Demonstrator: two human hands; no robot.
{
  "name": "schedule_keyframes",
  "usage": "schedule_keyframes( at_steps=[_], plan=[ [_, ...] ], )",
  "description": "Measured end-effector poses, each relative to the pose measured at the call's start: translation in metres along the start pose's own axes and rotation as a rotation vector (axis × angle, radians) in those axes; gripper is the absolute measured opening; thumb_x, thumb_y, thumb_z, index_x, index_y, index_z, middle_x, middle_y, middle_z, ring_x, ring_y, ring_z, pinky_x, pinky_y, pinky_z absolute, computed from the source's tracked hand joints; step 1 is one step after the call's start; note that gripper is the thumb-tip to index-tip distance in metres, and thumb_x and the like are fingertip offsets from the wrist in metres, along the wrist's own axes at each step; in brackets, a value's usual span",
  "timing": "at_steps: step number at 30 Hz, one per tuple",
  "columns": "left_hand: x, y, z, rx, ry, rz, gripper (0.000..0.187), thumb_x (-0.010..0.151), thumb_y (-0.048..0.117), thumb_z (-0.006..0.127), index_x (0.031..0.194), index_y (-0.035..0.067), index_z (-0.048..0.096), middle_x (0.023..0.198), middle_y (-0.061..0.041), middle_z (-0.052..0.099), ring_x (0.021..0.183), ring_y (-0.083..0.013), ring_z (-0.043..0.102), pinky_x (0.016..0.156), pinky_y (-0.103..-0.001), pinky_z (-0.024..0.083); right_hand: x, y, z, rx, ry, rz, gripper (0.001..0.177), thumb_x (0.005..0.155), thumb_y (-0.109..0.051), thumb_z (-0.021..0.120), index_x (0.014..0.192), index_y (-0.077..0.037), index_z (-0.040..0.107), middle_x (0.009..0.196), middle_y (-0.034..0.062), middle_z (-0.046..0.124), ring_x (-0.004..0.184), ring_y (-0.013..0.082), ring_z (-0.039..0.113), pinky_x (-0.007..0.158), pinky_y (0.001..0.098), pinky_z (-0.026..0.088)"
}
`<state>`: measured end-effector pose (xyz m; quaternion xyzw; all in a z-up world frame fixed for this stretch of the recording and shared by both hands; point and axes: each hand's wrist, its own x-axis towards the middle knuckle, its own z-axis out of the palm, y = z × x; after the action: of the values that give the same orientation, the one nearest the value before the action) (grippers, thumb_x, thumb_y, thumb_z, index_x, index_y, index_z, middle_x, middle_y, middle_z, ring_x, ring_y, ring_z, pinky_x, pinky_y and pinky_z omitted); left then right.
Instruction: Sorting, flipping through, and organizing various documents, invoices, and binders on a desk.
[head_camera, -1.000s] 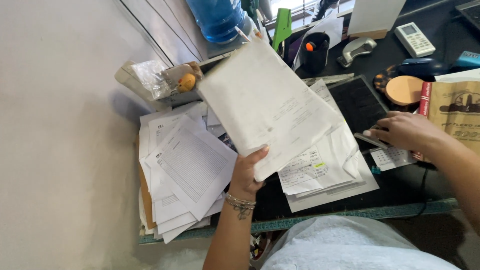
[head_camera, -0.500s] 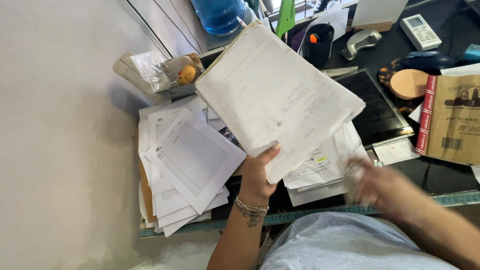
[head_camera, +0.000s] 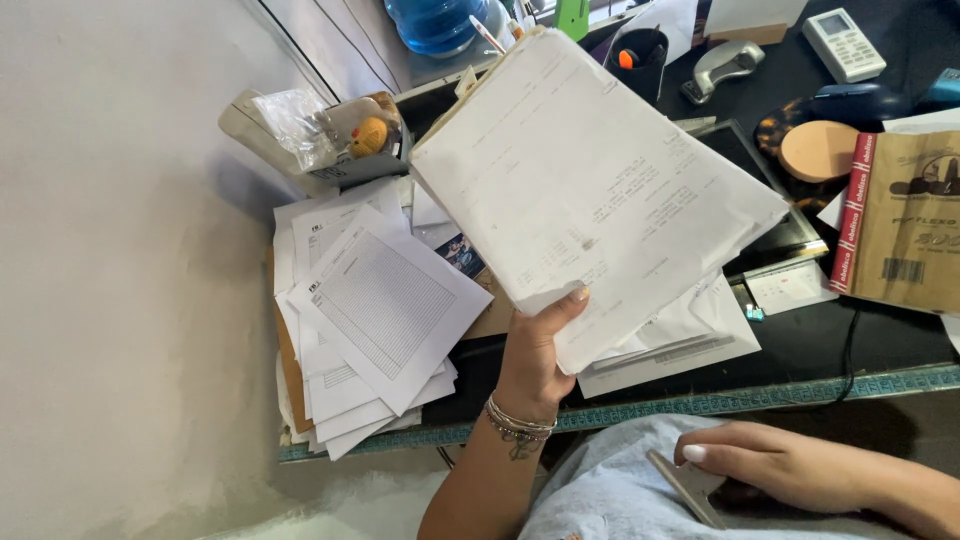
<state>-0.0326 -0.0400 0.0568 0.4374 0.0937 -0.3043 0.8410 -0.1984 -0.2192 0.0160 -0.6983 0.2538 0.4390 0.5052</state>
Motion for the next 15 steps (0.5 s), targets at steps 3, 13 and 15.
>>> schedule_keyframes(
  at_steps=[3,13,15],
  plan=[
    [-0.006,0.003,0.006,0.003,-0.005,0.002,0.069,0.074,0.002,0.071,0.142,0.006,0.059,0.136,-0.016,0.067,0.125,-0.0356,0.062,0.103,-0.050,0.054,0.010,0.019,-0.006,0.260,-0.140,-0.227,0.034,0.100,-0.024,0.062,0.114,-0.002,0.085,0.091,0.0056,0.067,0.075,0.0155,0.057,0.071,0.0260,0.046],
    [-0.012,0.003,0.012,0.068,-0.012,0.013,0.063,0.075,0.005,0.072,0.137,0.004,0.062,0.133,-0.015,0.069,0.125,-0.0340,0.064,0.103,-0.048,0.055,0.014,0.033,-0.016,-0.402,-0.085,-0.690,0.048,0.100,-0.061,0.049,0.084,-0.018,0.066,0.077,-0.0045,0.058,0.070,0.0129,0.057,0.065,0.0326,0.046],
    [-0.013,0.004,0.014,0.077,-0.012,0.020,0.063,0.075,0.005,0.072,0.138,0.003,0.062,0.134,-0.015,0.068,0.125,-0.0341,0.064,0.104,-0.048,0.055,0.013,0.033,-0.021,-0.619,-0.039,-0.667,0.049,0.102,-0.065,0.040,0.089,-0.023,0.063,0.079,-0.0043,0.065,0.072,0.0147,0.066,0.070,0.0315,0.051]
  ],
)
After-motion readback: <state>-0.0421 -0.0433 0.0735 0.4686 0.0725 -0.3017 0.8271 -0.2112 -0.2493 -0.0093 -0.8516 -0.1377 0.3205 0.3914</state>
